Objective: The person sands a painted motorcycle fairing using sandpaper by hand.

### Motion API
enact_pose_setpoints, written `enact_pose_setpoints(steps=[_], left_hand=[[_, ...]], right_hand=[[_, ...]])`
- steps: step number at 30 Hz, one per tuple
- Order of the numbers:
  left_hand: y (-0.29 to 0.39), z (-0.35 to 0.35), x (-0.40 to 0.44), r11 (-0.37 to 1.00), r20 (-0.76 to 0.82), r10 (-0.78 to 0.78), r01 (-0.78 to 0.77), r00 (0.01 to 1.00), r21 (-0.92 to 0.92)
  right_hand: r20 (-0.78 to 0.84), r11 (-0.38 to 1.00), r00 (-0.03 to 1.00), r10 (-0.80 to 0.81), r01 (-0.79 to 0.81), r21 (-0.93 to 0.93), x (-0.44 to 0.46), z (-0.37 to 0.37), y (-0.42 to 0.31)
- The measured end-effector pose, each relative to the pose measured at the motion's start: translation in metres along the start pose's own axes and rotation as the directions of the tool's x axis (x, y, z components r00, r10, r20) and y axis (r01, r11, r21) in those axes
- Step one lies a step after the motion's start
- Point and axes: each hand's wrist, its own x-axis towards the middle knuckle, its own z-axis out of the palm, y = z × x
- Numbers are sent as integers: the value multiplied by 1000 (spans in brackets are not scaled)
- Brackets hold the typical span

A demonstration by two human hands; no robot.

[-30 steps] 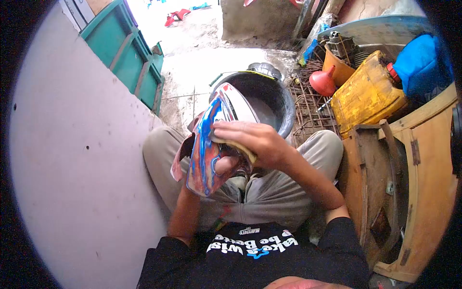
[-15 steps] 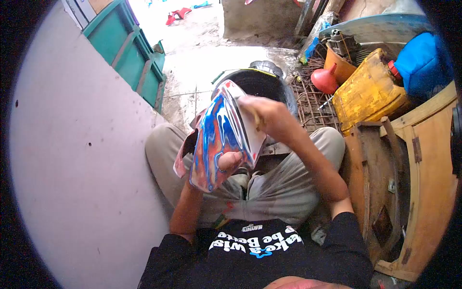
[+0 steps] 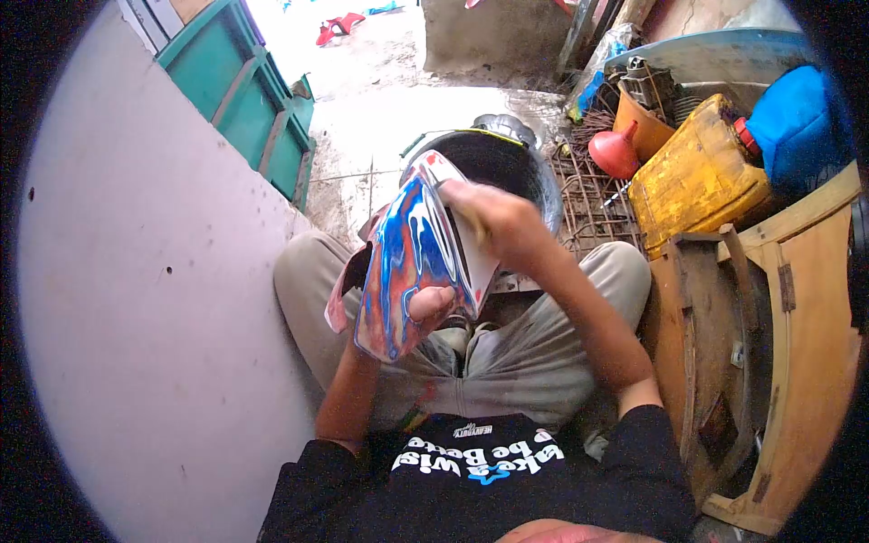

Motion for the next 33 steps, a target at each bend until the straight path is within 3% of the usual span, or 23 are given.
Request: enact_pose_setpoints(steps=[1, 4, 6, 9, 10, 12, 14, 15, 16, 17, 18, 20, 22, 24, 26, 28, 30, 31, 32, 33], left_hand=[[2, 5, 3, 1000, 3, 4, -4, 1000, -5], [-3, -1, -10, 999, 4, 28, -28, 1000, -17], [-3, -5, -11, 1000, -8, 18, -19, 1000, -22], [1, 3, -4, 1000, -3, 1, -1, 1000, -20], [1, 2, -6, 1000, -1, 2, -2, 1000, -27], [0, 2, -7, 999, 0, 14, -14, 1000, -37], [-1, -8, -4, 999, -16, 18, -19, 1000, -48], [-1, -8, -6, 999, -22, 13, -14, 1000, -45], [0, -3, -9, 999, -24, 5, -6, 1000, -42], [1, 2, -12, 999, -21, -3, 2, 1000, -39], [3, 5, -7, 999, -20, -2, 1, 1000, -41], [3, 5, -8, 999, -13, 5, -5, 1000, -50], [1, 0, -11, 998, -23, 21, -23, 1000, -64], [2, -6, -4, 998, -31, 11, -13, 999, -67], [3, -2, -8, 998, -25, -3, 1, 1000, -66], [5, 4, -4, 997, -17, 8, -9, 1000, -73], [8, 2, 2, 996, -12, 30, -31, 999, -80], [5, -6, -7, 996, -19, 38, -40, 999, -84], [7, -5, -1, 996, -23, 35, -37, 999, -85], [8, -4, -4, 996, -26, 30, -32, 999, -82]], right_hand=[[87, 986, 982, 165, -165, -5, 1, -12, 5], [18, 967, 978, -208, 203, 152, -12, -3, -13], [-42, 917, 955, -295, 295, 270, -8, -12, -36], [-58, 1000, 998, -8, 9, 16, 4, 6, 9], [51, 989, 989, 140, -137, -62, 3, 0, 18], [34, 992, 999, -21, 17, 121, -6, 1, -1], [-82, 920, 949, -306, 317, 230, -6, -10, -44], [-96, 917, 949, -301, 316, 242, -5, -8, -42], [-111, 915, 950, -292, 312, 255, -5, -6, -37], [-13, 983, 986, -166, 167, 75, -8, 6, -7], [-48, 999, 998, -34, 35, 33, -3, 6, 9], [46, 999, 998, 53, -53, 1, -3, 3, 16], [-22, 960, 980, -199, 199, 195, -7, -1, -29], [-78, 900, 941, -329, 338, 274, -4, -7, -49], [-57, 968, 976, -210, 216, 125, 1, 1, -18], [-80, 994, 992, 102, -99, 46, 7, 11, 14], [58, 998, 997, -47, 45, 33, 6, -2, -10], [-62, 957, 972, -228, 236, 167, 1, 5, -27], [-106, 912, 944, -312, 329, 245, 4, -7, -49], [-89, 921, 949, -303, 316, 230, 5, -6, -45]])
